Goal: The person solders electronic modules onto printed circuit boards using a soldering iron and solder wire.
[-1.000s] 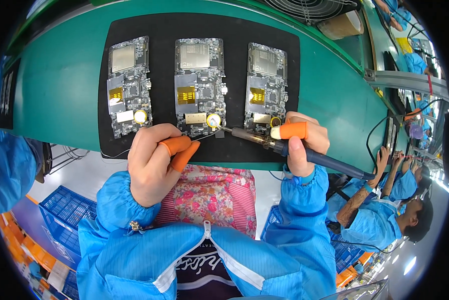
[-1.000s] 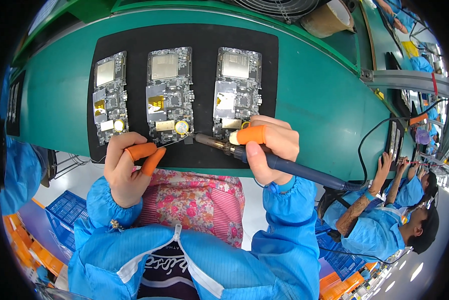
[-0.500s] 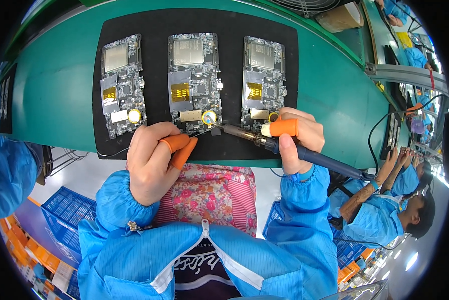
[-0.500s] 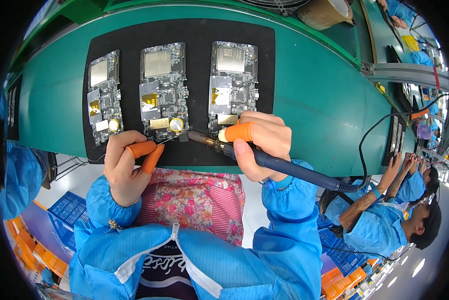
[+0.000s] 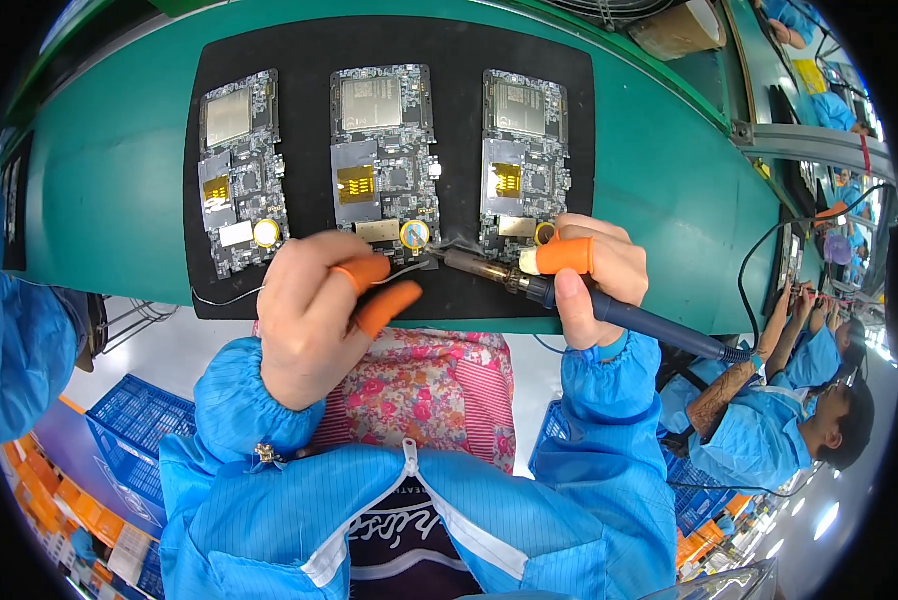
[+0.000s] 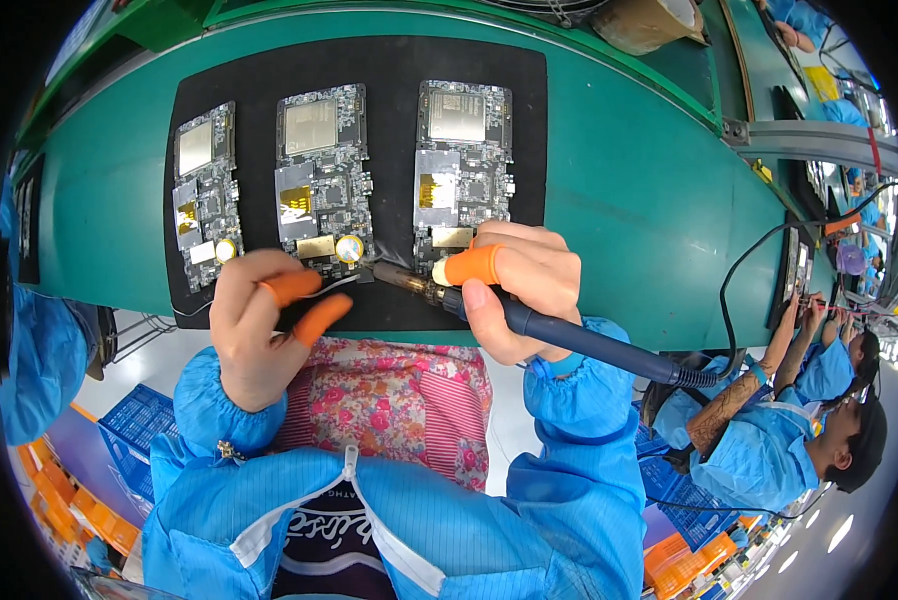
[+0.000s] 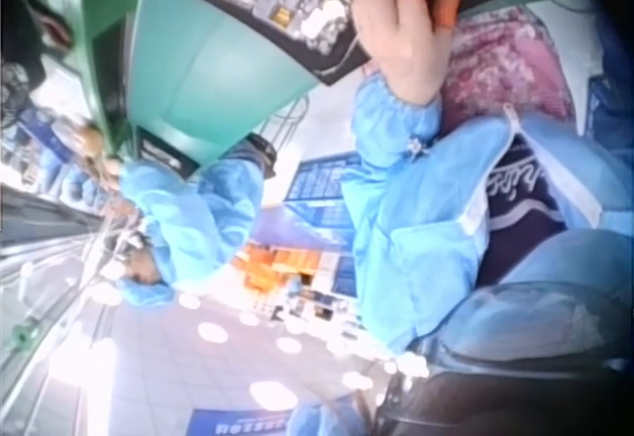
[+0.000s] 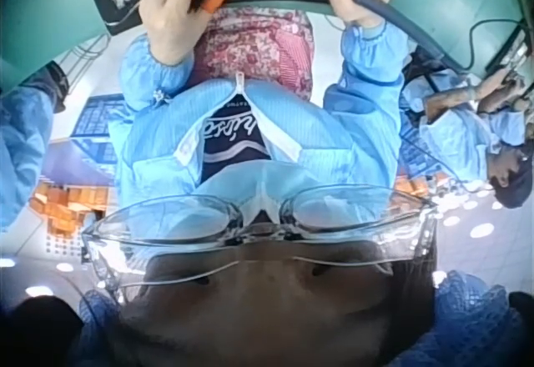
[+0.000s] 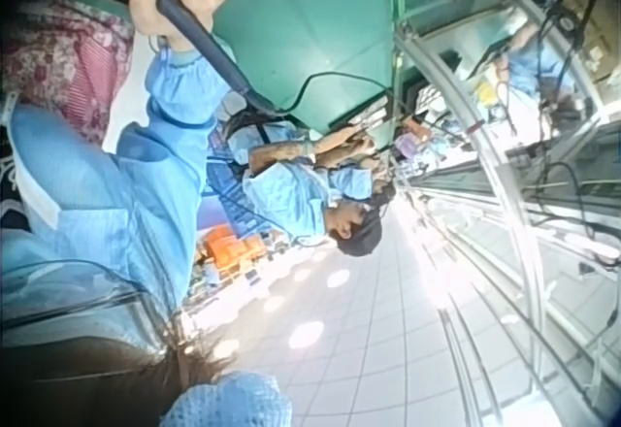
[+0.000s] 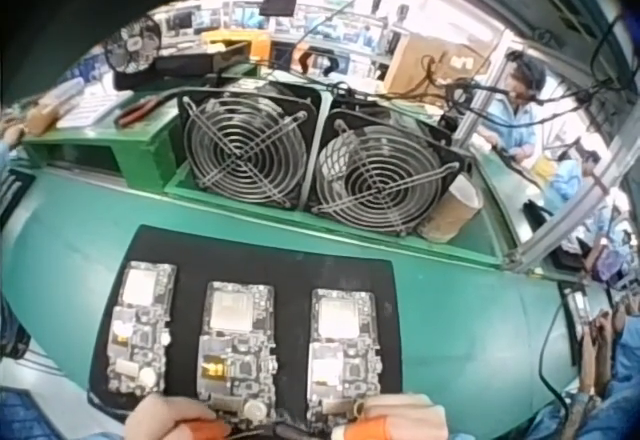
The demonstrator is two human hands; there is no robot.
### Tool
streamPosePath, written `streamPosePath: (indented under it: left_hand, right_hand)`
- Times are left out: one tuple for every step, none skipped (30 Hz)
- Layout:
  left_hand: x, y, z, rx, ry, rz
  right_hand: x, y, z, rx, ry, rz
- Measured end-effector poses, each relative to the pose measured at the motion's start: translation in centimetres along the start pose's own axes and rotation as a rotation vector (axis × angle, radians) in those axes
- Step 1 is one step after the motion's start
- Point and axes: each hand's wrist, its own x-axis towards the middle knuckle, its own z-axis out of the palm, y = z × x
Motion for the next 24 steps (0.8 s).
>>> streamPosePath:
  left_hand:
    - [0.5, 0.7, -0.3, -0.078, 0.069, -0.114]
    - [0.8, 1.2, -0.5, -0.155, 0.138, -0.227]
    - [0.1, 0.9, -1.0, -0.158, 0.092, -0.277]
    - [-0.5, 0.3, -1.2, -0.107, 0.097, -0.236]
    - [-0.9, -0.1, -1.4, -0.055, 0.102, -0.194]
    - [-1.1, -0.3, -1.7, -0.056, 0.101, -0.194]
    - [-1.3, -0.4, -1.9, -0.039, 0.078, -0.186]
    - [-1.3, -0.4, -2.1, -0.023, 0.054, -0.177]
    - [-1.2, -0.3, -2.2, -0.024, 0.054, -0.176]
    - [-1.1, -0.1, -2.2, 0.001, 0.043, -0.156]
    - [-1.0, 0.0, -2.2, 0.025, 0.033, -0.136]
    - [-1.0, 0.1, -2.1, 0.027, 0.034, -0.137]
    - [-1.0, 0.2, -2.0, 0.021, 0.032, -0.128]
    - [-0.9, 0.2, -1.9, 0.013, 0.029, -0.120]
    - [-1.0, 0.2, -1.8, 0.014, 0.031, -0.122]
    - [-1.0, 0.2, -1.7, 0.021, 0.031, -0.120]
    - [-1.0, 0.2, -1.6, 0.028, 0.030, -0.119]
    - [-0.9, 0.2, -1.7, 0.028, 0.032, -0.120]
    - [-0.9, 0.2, -1.7, 0.030, 0.033, -0.117]
    - [-0.9, 0.2, -1.8, 0.033, 0.034, -0.113]
    - [-0.9, 0.2, -1.7, 0.030, 0.035, -0.112]
    - [-0.9, 0.1, -1.8, 0.026, 0.024, -0.117]
    - [-1.0, 0.1, -1.9, 0.023, 0.013, -0.122]
    - [-1.0, 0.1, -1.9, 0.022, 0.013, -0.122]
  right_hand:
    - [-0.1, -0.1, -0.1, 0.013, -0.001, 0.020]
    - [-0.2, -0.1, -0.2, 0.027, -0.002, 0.041]
    - [-0.3, -0.2, -0.4, 0.028, -0.001, 0.040]
    - [-0.5, -0.2, -0.6, 0.043, 0.025, 0.069]
    - [-0.6, -0.3, -0.8, 0.058, 0.050, 0.097]
    - [-0.8, -0.4, -0.8, 0.043, 0.064, 0.131]
    - [-0.8, -0.5, -0.8, 0.042, 0.064, 0.132]
    - [-0.7, -0.5, -0.7, 0.042, 0.065, 0.114]
    - [-0.6, -0.5, -0.6, 0.043, 0.067, 0.096]
    - [-0.6, -0.4, -0.4, 0.042, 0.067, 0.096]
    - [-0.7, -0.2, -0.1, 0.034, 0.057, 0.062]
    - [-0.6, -0.2, 0.0, 0.029, 0.047, 0.024]
    - [-0.5, -0.3, 0.2, 0.030, 0.046, 0.023]
    - [-0.3, -0.4, 0.3, 0.027, 0.050, 0.018]
    - [-0.2, -0.4, 0.3, 0.025, 0.054, 0.013]
    - [-0.2, -0.5, 0.3, 0.025, 0.051, 0.012]
    - [-0.1, -0.6, 0.2, 0.005, 0.025, 0.037]
    - [-0.1, -0.7, 0.2, -0.016, -0.001, 0.061]
    - [0.0, -0.7, 0.2, -0.016, -0.002, 0.060]
    - [0.1, -0.6, 0.4, -0.015, 0.014, 0.035]
    - [0.0, -0.5, 0.4, -0.017, 0.032, 0.011]
    - [-0.2, -0.4, 0.3, -0.019, 0.032, 0.012]
    - [-0.4, -0.4, 0.1, -0.002, 0.033, 0.033]
    - [-0.5, -0.4, 0.0, 0.016, 0.033, 0.053]
